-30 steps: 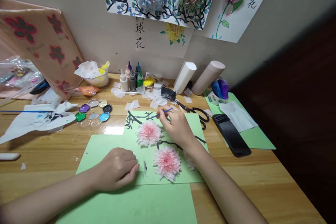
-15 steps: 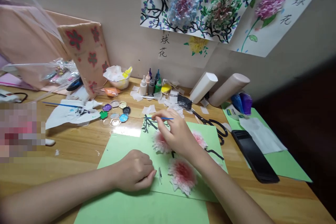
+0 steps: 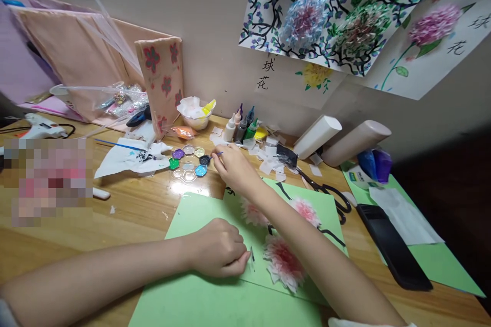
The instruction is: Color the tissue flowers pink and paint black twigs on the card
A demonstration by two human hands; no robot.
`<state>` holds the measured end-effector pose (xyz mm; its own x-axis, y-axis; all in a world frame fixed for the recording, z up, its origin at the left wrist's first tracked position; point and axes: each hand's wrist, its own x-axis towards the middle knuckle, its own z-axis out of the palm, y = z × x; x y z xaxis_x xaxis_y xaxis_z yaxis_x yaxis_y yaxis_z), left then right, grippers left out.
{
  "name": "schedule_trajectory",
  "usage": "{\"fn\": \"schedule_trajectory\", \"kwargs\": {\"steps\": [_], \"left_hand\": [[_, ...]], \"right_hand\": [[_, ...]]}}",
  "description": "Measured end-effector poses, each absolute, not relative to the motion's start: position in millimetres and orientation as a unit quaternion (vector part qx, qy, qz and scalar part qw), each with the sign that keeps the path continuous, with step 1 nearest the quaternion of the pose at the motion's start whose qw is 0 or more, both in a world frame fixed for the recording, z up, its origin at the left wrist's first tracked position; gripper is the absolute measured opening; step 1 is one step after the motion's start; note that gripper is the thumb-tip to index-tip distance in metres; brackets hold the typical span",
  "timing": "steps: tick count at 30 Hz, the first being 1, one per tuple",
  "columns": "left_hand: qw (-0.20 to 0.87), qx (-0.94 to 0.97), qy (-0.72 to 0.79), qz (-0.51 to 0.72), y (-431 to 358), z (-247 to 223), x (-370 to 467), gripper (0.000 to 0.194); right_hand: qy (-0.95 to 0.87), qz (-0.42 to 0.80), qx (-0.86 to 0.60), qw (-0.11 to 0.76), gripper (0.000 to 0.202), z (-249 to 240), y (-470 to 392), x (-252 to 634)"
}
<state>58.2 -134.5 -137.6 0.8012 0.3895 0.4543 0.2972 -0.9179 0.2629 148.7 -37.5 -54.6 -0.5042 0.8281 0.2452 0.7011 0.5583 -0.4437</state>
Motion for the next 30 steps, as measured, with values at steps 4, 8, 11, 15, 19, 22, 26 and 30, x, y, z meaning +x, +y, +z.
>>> {"fn": "schedule_trajectory", "kwargs": {"steps": [4,8,11,15,19,22,26,30], "left_hand": [[0.086,0.945,0.181,0.257,-134.1,-138.6,58.5,0.032],[0.089,0.944,0.185,0.26,-133.9,-138.7,57.7,0.032],[0.094,0.943,0.174,0.269,-134.4,-137.0,56.3,0.031],[0.116,0.948,0.127,0.269,-134.5,-132.1,54.3,0.032],[0.124,0.963,0.084,0.223,-133.3,-126.7,53.7,0.026],[0.132,0.966,0.09,0.201,-132.6,-124.1,54.0,0.019],[0.139,0.967,0.096,0.193,-132.3,-122.6,54.9,0.015],[0.136,0.968,0.094,0.188,-131.8,-121.8,55.5,0.014]], "right_hand": [[-0.852,0.134,-0.452,0.227,0.024,-56.1,-36.0,149.9],[-0.857,0.129,-0.439,0.236,0.023,-50.4,-39.0,154.5],[-0.841,0.108,-0.446,0.286,0.023,-37.3,-47.3,168.1],[-0.798,0.093,-0.482,0.349,0.024,-23.8,-64.0,199.1],[-0.759,0.09,-0.532,0.364,0.023,-32.6,-80.8,230.2],[-0.735,0.121,-0.552,0.375,0.022,-48.3,-89.4,246.8],[-0.723,0.152,-0.558,0.376,0.022,-64.1,-93.4,258.6],[-0.72,0.161,-0.56,0.377,0.021,-68.9,-92.7,262.2]]}}
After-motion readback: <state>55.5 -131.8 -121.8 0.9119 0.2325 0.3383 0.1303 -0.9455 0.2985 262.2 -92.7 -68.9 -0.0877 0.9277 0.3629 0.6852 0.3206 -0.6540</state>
